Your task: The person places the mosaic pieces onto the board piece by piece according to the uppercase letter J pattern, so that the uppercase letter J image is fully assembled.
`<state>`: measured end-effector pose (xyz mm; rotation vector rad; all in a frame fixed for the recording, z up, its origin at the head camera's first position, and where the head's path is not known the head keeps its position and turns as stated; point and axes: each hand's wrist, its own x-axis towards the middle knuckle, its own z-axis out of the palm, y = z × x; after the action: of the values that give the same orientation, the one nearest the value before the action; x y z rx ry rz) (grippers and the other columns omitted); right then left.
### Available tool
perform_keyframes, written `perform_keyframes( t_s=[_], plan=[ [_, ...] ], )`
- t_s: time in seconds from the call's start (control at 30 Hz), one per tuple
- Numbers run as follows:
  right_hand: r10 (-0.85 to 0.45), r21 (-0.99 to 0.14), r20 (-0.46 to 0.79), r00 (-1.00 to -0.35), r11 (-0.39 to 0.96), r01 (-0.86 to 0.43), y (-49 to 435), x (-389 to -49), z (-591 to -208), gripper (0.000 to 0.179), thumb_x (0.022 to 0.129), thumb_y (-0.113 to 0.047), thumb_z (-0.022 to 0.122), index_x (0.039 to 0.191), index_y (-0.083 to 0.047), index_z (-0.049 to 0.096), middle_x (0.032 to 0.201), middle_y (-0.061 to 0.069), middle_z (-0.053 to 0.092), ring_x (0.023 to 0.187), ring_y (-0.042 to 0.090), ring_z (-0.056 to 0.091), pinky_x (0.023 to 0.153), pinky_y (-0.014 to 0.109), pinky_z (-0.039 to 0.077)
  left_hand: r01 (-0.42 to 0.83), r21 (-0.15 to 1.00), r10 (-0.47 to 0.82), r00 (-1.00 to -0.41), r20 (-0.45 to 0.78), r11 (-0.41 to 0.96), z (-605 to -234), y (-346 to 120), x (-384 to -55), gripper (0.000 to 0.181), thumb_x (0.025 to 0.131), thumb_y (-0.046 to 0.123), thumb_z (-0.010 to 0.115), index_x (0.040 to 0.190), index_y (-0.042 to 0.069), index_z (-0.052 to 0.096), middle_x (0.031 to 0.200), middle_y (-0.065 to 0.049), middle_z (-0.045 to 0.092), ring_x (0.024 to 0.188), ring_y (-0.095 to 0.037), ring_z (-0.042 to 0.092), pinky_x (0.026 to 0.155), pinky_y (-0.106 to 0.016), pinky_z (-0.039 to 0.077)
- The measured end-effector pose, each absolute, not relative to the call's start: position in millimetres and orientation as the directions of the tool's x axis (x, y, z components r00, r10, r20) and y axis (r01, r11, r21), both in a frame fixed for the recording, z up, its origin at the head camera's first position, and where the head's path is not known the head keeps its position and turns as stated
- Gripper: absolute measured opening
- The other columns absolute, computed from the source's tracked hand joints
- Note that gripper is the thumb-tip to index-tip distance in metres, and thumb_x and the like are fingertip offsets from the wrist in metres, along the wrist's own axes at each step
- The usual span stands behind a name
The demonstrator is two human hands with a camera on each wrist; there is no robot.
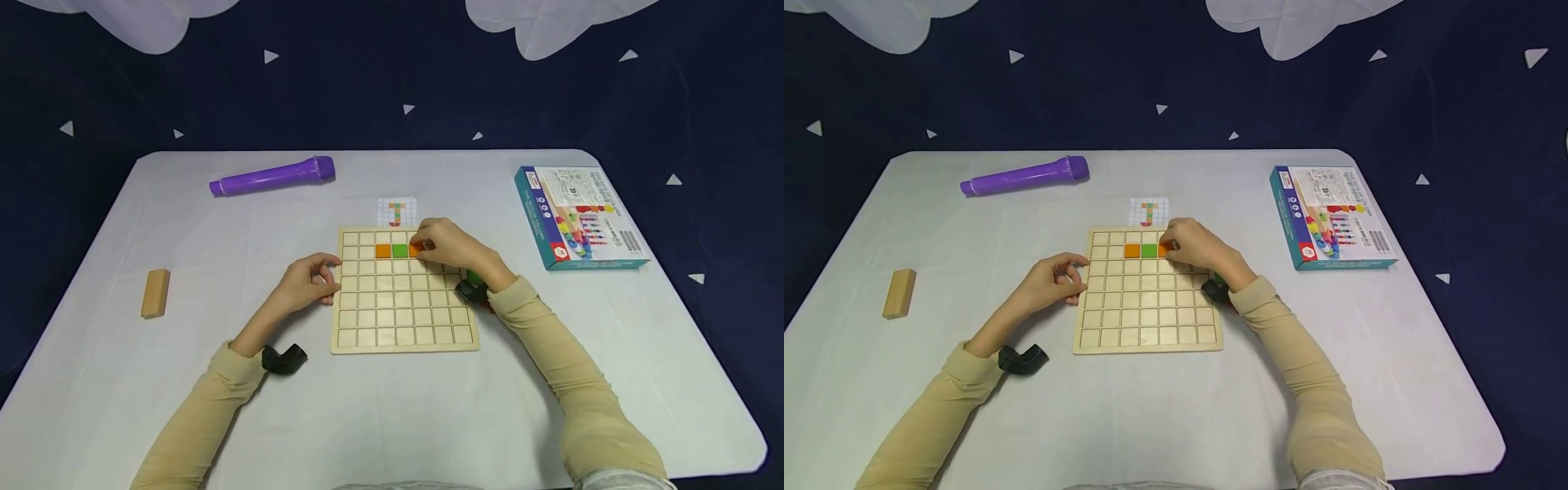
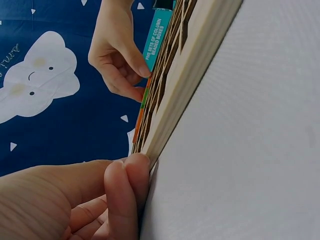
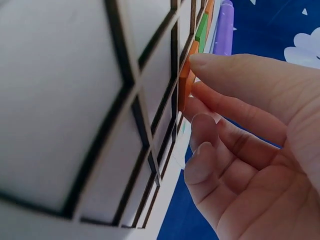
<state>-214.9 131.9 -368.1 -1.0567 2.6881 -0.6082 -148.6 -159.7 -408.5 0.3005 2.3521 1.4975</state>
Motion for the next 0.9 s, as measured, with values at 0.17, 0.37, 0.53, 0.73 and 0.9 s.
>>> perform_keyframes(
  t_s=[0.17,0.37,0.53,0.73,0.9],
  plan=[
    [-0.672,-0.454,-0.013,-0.741,0.664,-0.594,134.8,-212.7,-365.5,0.023,0.083,-0.005,0.067,0.106,0.001,0.069,0.095,0.015,0.065,0.076,0.020,0.055,0.066,0.027,0.047,-0.007,0.904,0.354,-0.919,-0.175,0.428,-410.6,-159.7,-149.6,0.047,0.082,0.001,0.066,0.125,-0.004,0.049,0.077,-0.009,0.059,0.053,-0.008,0.060,0.053,-0.023,0.055],
    [-0.656,-0.476,0.001,-0.755,0.664,-0.577,144.4,-210.2,-360.1,0.026,0.084,-0.007,0.067,0.108,0.002,0.068,0.101,0.015,0.066,0.080,0.020,0.059,0.070,0.030,0.052,-0.006,0.899,0.349,-0.920,-0.177,0.438,-410.1,-160.0,-149.9,0.047,0.082,0.002,0.066,0.126,-0.004,0.049,0.079,-0.009,0.058,0.054,-0.008,0.061,0.053,-0.023,0.055],
    [-0.639,-0.463,0.020,-0.769,0.676,-0.574,154.8,-206.6,-356.9,0.026,0.085,-0.008,0.066,0.109,0.002,0.068,0.102,0.015,0.067,0.077,0.020,0.059,0.067,0.029,0.051,-0.003,0.897,0.344,-0.923,-0.173,0.441,-409.6,-160.1,-149.8,0.047,0.082,0.002,0.066,0.126,-0.004,0.050,0.080,-0.009,0.058,0.054,-0.008,0.061,0.054,-0.023,0.055],
    [-0.628,-0.461,0.015,-0.778,0.687,-0.562,169.9,-197.4,-352.7,0.026,0.084,-0.005,0.065,0.108,0.003,0.068,0.102,0.017,0.067,0.073,0.020,0.056,0.064,0.028,0.048,-0.001,0.899,0.347,-0.922,-0.170,0.438,-409.6,-159.8,-149.6,0.047,0.082,0.001,0.065,0.126,-0.004,0.049,0.080,-0.009,0.057,0.054,-0.007,0.061,0.053,-0.023,0.055],
    [-0.617,-0.445,0.020,-0.787,0.699,-0.559,182.7,-189.5,-350.0,0.026,0.083,-0.005,0.065,0.108,0.003,0.068,0.100,0.016,0.066,0.073,0.019,0.054,0.064,0.028,0.048,0.004,0.901,0.347,-0.923,-0.163,0.434,-408.7,-160.0,-148.8,0.046,0.083,0.002,0.065,0.126,-0.004,0.049,0.079,-0.008,0.057,0.054,-0.006,0.061,0.053,-0.023,0.055]
  ],
)
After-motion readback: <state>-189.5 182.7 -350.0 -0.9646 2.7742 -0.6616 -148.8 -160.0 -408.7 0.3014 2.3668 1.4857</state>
